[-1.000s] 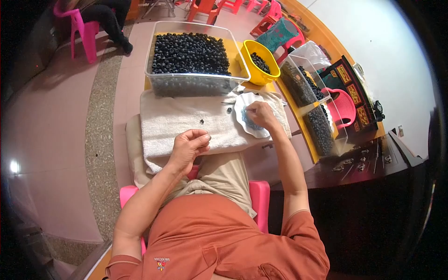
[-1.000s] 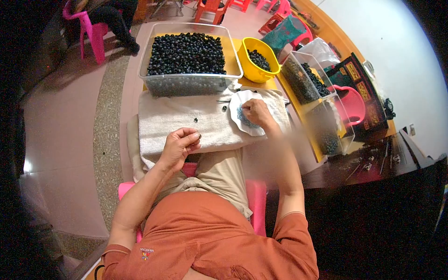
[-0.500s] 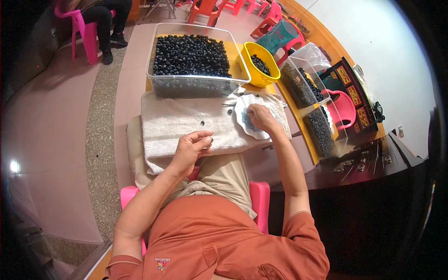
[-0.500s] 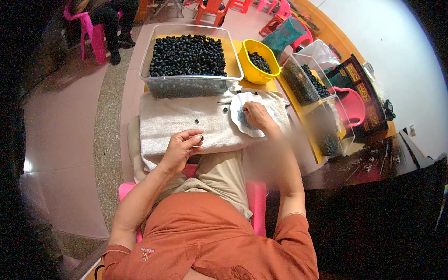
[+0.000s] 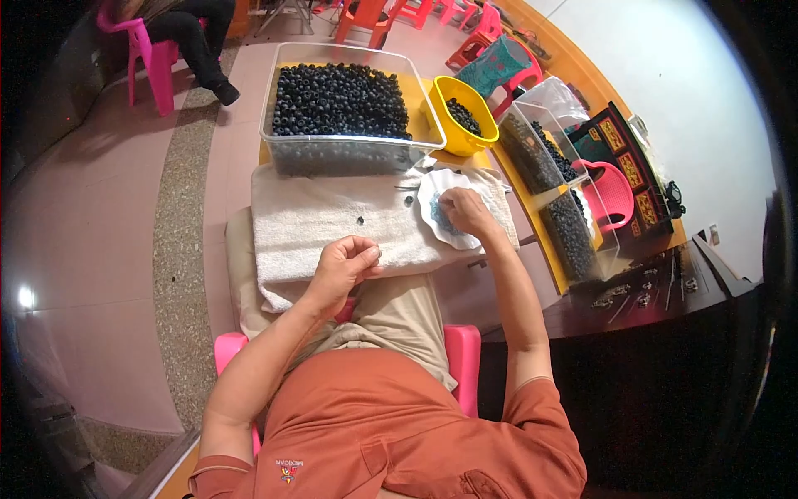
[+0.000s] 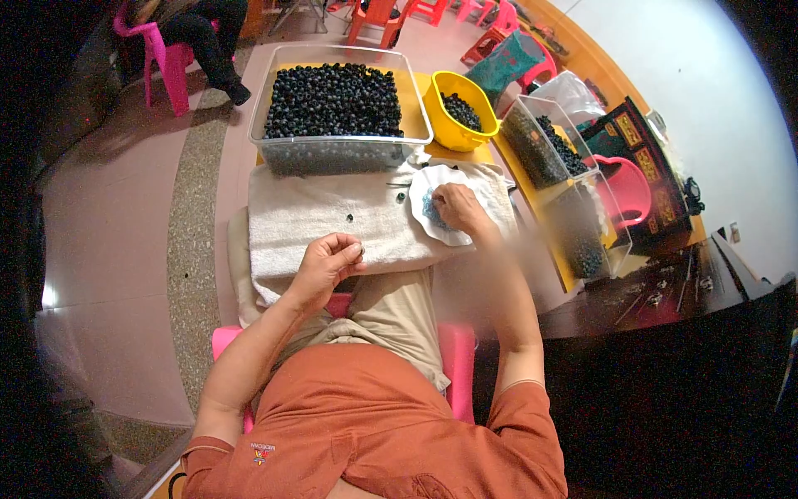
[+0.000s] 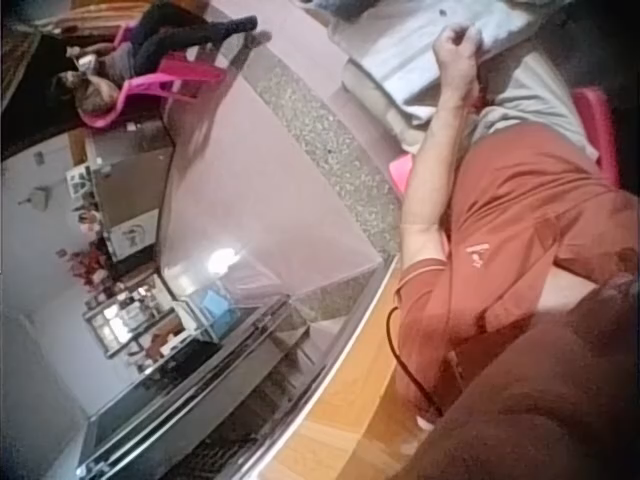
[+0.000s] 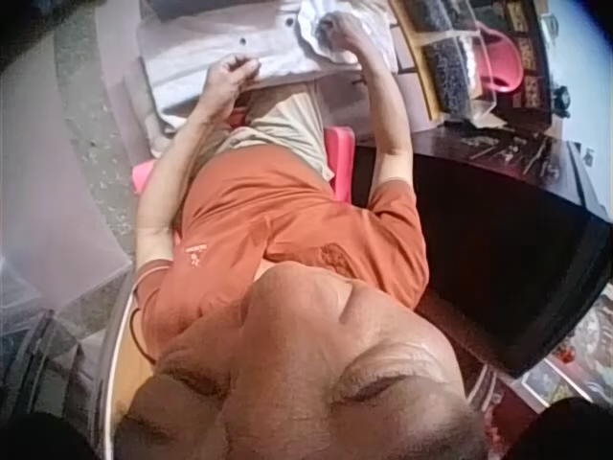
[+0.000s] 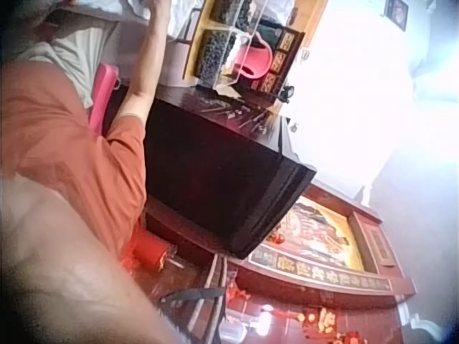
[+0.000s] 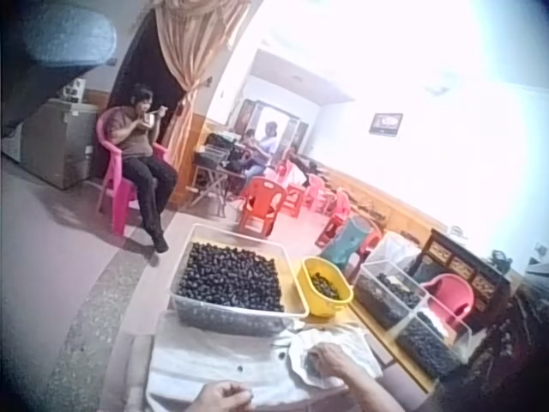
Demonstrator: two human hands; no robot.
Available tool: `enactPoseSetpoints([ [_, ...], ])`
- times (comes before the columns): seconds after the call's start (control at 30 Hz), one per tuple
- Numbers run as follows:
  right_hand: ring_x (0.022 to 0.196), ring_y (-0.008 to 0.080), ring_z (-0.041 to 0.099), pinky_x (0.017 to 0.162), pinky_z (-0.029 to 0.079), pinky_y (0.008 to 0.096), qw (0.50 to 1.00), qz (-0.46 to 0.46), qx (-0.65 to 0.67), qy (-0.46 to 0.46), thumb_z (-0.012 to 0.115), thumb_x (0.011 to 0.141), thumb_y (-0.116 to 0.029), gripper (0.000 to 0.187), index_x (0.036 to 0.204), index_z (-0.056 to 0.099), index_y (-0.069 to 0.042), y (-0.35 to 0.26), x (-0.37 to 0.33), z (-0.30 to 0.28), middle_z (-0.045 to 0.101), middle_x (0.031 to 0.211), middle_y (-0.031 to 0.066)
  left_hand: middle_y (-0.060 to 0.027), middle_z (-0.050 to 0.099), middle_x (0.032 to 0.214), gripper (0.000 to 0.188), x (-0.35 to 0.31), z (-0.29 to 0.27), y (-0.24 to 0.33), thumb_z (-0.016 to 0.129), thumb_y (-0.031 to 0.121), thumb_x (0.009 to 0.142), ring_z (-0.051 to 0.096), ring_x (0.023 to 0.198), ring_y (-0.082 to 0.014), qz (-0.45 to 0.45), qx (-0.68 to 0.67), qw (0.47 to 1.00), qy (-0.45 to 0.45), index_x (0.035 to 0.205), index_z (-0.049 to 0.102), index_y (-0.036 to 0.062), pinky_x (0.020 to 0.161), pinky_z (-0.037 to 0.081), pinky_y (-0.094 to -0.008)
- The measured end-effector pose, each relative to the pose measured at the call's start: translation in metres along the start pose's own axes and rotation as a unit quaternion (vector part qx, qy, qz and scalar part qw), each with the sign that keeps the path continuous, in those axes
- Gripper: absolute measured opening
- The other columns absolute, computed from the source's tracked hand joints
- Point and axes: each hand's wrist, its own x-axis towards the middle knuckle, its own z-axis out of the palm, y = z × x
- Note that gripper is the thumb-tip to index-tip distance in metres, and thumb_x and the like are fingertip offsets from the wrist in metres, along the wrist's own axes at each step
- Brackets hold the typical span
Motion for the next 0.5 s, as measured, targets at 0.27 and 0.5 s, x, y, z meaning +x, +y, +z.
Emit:
enactPoseSetpoints([
  [0.27, 0.087, 0.037, 0.064, 0.08, 0.05, 0.0421, 1.0, 0.0, -0.009, -0.006, 0.058, 0.076, -0.005, 0.017, 0.088, 0.07, 0.0, -0.0032, 0.0003, -0.0037, 0.067, 0.09, 0.0217, -0.002, 0.061, 0.089, 0.01, 0.0011, 0.0002, -0.0015, 0.061, 0.012, 0.094, 0.061, 0.076, -0.0094, 0.003, 0.002, 1.0, 0.007, 0.097, 0.059, 0.0031, 0.075, 0.056, -0.0262],
  [0.5, 0.09, 0.0363, 0.064, 0.081, 0.05, 0.0408, 0.998, 0.033, 0.053, 0.002, 0.061, 0.076, -0.006, 0.018, 0.091, 0.071, -0.001, -0.0044, 0.0003, -0.0059, 0.067, 0.091, 0.0207, -0.0025, 0.062, 0.088, 0.01, -0.001, 0.0, 0.002, 0.063, 0.011, 0.092, 0.062, 0.076, -0.0104, -0.003, 0.007, 1.0, 0.018, 0.097, 0.059, 0.003, 0.075, 0.056, -0.026],
])
